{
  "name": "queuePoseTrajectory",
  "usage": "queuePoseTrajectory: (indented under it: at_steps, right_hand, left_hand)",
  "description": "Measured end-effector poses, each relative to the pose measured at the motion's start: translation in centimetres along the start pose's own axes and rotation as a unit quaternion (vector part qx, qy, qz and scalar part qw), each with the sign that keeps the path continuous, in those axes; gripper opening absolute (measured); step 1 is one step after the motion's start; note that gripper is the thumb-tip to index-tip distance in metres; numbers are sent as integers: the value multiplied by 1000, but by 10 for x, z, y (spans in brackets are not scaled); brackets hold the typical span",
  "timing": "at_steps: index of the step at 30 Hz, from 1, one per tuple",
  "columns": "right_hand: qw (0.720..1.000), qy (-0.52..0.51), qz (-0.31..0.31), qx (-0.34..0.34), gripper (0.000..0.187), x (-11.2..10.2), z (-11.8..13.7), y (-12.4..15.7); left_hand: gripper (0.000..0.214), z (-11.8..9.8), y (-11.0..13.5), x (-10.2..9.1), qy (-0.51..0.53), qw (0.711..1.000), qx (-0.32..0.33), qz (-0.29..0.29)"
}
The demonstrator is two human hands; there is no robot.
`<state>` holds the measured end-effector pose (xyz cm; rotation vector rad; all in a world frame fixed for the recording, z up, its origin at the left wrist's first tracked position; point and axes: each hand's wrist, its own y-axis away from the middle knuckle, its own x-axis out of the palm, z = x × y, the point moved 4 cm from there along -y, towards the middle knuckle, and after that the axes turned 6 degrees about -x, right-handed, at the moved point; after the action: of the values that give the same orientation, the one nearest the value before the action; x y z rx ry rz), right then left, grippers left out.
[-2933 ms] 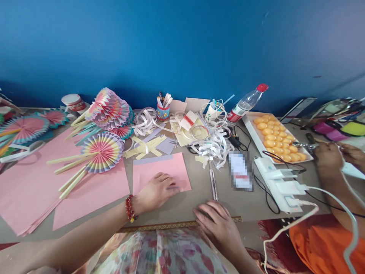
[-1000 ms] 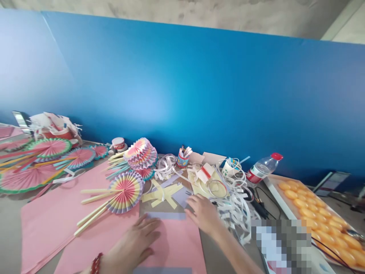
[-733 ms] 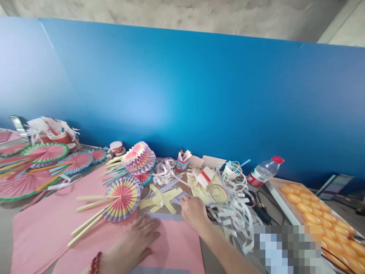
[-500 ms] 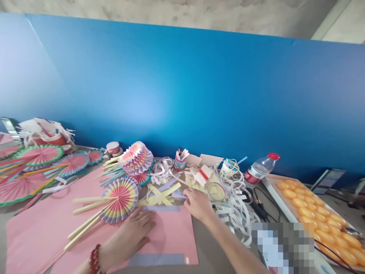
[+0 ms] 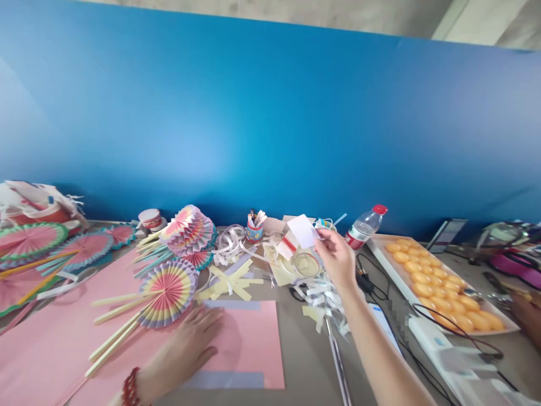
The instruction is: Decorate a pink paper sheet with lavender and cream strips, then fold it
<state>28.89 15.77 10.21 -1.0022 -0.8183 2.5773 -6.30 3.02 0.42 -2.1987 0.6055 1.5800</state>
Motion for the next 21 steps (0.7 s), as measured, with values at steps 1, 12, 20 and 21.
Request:
queuePoseTrajectory:
  at_steps: [1, 12, 20, 21]
  right_hand:
    - [999, 1, -33, -16, 29, -13, 3, 5]
    - [976, 44, 152, -150, 25, 14, 69, 106]
    - [947, 47, 306, -87, 32, 38, 40, 106]
    - [943, 124, 300, -70, 25, 33, 24, 96]
  left_hand:
    - [48, 1, 0, 2, -2, 1000, 4, -9]
    - [70, -25, -31, -15, 328, 941, -71, -48]
    - [32, -31, -57, -18, 265, 961, -70, -36]
    - [35, -25, -59, -22, 247, 964, -79, -51]
